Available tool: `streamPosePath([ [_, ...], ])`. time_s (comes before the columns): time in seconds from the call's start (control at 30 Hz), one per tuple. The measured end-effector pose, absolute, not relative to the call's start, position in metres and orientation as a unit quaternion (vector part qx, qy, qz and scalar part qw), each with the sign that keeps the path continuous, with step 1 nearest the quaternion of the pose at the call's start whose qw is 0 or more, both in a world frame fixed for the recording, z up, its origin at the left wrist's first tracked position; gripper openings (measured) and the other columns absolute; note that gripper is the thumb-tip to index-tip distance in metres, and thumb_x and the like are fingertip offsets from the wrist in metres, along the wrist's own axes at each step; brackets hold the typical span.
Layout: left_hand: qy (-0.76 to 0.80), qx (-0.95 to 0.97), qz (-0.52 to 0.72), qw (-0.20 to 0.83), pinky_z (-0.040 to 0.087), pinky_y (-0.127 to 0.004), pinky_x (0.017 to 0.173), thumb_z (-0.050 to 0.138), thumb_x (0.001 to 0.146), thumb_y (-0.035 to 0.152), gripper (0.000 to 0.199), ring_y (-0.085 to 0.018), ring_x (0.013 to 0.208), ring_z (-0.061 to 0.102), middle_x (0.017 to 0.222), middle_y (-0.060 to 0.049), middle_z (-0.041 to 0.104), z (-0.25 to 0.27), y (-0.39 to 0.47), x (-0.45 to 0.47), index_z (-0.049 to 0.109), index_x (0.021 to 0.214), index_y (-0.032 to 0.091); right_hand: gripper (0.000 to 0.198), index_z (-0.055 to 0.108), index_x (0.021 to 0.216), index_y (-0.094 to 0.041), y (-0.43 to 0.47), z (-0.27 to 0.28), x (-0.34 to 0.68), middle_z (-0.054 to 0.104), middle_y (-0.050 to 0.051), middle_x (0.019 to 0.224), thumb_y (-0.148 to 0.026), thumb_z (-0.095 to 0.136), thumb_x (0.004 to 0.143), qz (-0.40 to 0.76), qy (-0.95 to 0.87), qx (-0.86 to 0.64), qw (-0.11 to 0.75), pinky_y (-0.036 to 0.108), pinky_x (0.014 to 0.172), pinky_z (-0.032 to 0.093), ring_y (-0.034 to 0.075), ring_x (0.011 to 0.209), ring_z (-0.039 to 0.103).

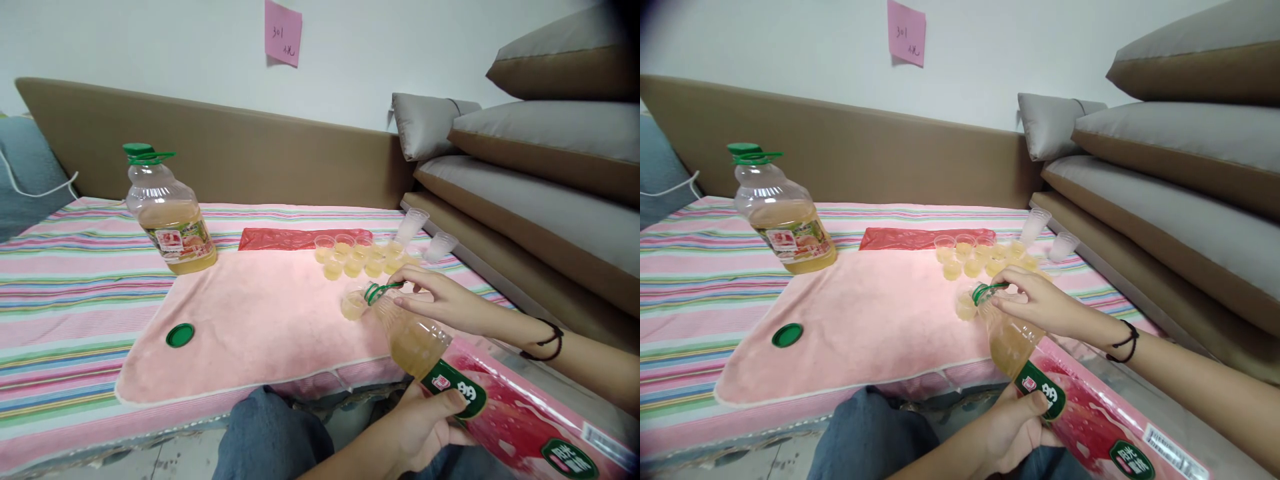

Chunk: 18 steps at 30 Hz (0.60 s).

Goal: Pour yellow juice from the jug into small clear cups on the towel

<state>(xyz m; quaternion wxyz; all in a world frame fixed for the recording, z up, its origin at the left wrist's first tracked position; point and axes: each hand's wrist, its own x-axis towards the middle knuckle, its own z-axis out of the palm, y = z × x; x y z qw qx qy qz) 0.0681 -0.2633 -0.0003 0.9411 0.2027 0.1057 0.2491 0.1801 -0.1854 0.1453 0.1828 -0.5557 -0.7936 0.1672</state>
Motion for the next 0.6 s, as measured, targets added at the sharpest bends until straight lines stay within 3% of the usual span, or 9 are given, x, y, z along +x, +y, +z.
streamPosePath([
  [0.27,0.079,0.205,0.258,0.941,0.040,-0.063,0.098,0.089,0.052,0.042,0.064,-0.030,0.098,0.069,0.114,-0.013,0.071,0.0007,-0.2626,0.0671,0.067,0.108,0.020,0.031,0.061,0.105,-0.020,-0.1853,0.1456,0.1816,0.066,0.007,0.103,-0.046,0.053,0.090,0.154,-0.797,-0.553,0.188,0.038,0.077,0.045,0.024,0.092,0.060],
  [0.6,0.089,0.209,0.265,0.937,0.041,-0.064,0.096,0.088,0.055,0.039,0.061,-0.033,0.102,0.067,0.110,-0.013,0.072,-0.0030,-0.2622,0.0675,0.066,0.107,0.018,0.026,0.063,0.106,-0.022,-0.1861,0.1485,0.1785,0.068,0.007,0.103,-0.038,0.053,0.088,0.140,-0.800,-0.552,0.191,0.038,0.077,0.046,0.025,0.093,0.061],
])
